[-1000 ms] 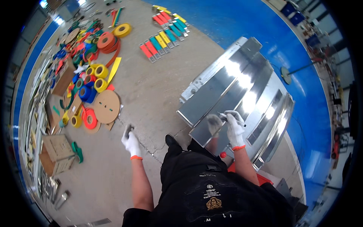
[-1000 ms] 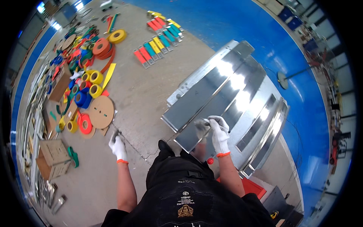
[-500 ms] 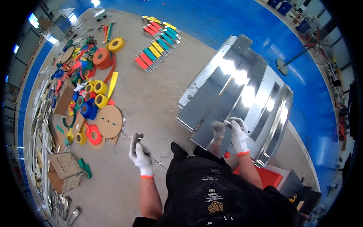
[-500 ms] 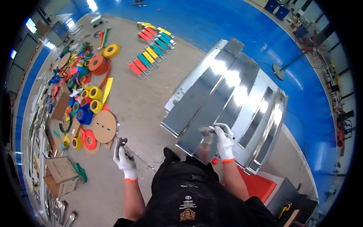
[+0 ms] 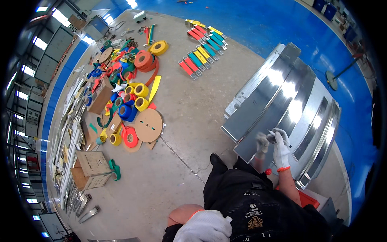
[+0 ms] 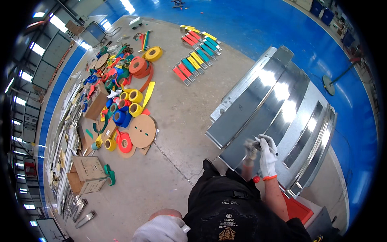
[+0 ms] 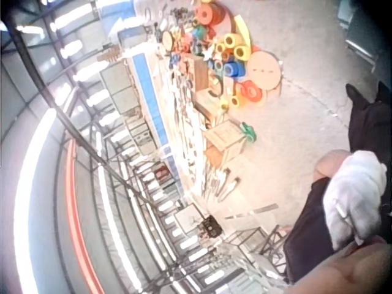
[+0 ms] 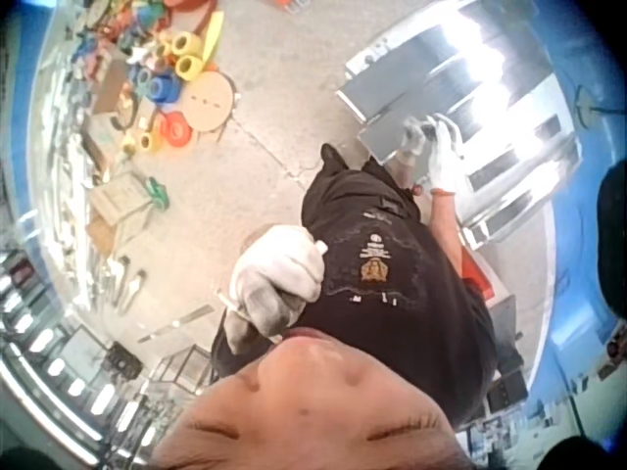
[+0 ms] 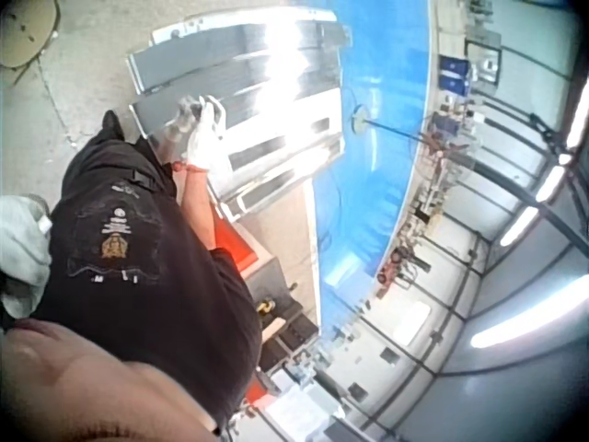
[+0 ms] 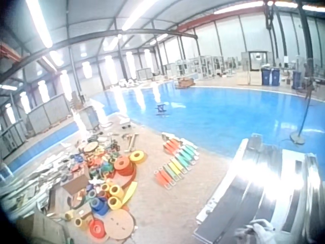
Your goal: The person processes metal sheets by feeding them into a bending machine, then moves to a second machine to bend the edges. They repeat this cycle for multiple sheets, stacking the finished pieces on a nearby table.
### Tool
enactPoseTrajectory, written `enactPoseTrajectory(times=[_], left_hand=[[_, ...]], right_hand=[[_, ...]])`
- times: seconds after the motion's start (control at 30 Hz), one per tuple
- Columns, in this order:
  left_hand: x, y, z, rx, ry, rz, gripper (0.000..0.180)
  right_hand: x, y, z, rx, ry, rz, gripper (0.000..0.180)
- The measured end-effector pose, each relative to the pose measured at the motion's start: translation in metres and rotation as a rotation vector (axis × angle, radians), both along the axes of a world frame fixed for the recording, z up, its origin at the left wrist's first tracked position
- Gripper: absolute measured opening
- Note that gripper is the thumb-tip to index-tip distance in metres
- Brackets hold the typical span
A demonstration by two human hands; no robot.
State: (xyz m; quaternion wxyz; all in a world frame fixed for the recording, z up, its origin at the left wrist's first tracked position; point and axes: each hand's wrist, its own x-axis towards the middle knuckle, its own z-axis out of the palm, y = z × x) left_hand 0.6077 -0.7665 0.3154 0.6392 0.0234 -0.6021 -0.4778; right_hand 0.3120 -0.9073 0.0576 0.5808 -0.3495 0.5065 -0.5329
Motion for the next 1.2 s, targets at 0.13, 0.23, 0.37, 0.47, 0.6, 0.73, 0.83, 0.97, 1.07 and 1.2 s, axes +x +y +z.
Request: enactPoseTrajectory(times=[0.13, 0.23, 0.37, 0.47, 0.6, 0.73, 0.83, 0.97, 1.07, 1.2], left_hand=[[-0.008, -0.001, 0.0, 0.02, -0.005, -0.016, 0.045], [-0.014, -0.005, 0.005, 0.022, -0.022, -0.02, 0.045], [-0.02, -0.016, 0.013, 0.015, -0.054, -0.071, 0.045], [-0.035, -0.015, -0.018, -0.307, 0.041, -0.012, 0.044], [-0.038, 0.005, -0.035, 0.261, -0.199, 0.636, 0.036], [-0.048, -0.067, -0.132, 0.808, -0.747, 1.143, 0.048], [-0.044, -0.116, -0.206, 1.054, -1.454, 1.128, 0.079], [-0.047, -0.157, -0.224, 1.124, -1.686, 0.936, 0.09], [-0.049, -0.178, -0.223, 1.138, -1.806, 0.758, 0.087], [-0.051, -0.185, -0.224, 1.145, -1.833, 0.708, 0.08]], right_hand=[[-0.003, -0.003, 0.007, 0.035, -0.011, -0.005, 0.019], [-0.009, -0.019, -0.002, -0.015, 0.059, 0.009, 0.017], [-0.01, -0.07, -0.007, -0.094, 0.098, -0.002, 0.018], [-0.004, -0.121, -0.006, -0.136, 0.221, -0.038, 0.018], [-0.004, -0.194, -0.018, -0.055, 0.162, -0.042, 0.016], [0.008, -0.24, -0.008, -0.066, 0.303, 0.0, 0.018], [0.003, -0.259, -0.026, -0.051, 0.372, 0.023, 0.017], [0.006, -0.252, -0.004, 0.052, 0.257, 0.022, 0.013], [-0.006, -0.258, -0.007, 0.03, 0.326, 0.071, 0.011], [-0.003, -0.256, 0.005, 0.027, 0.3, 0.123, 0.011]])
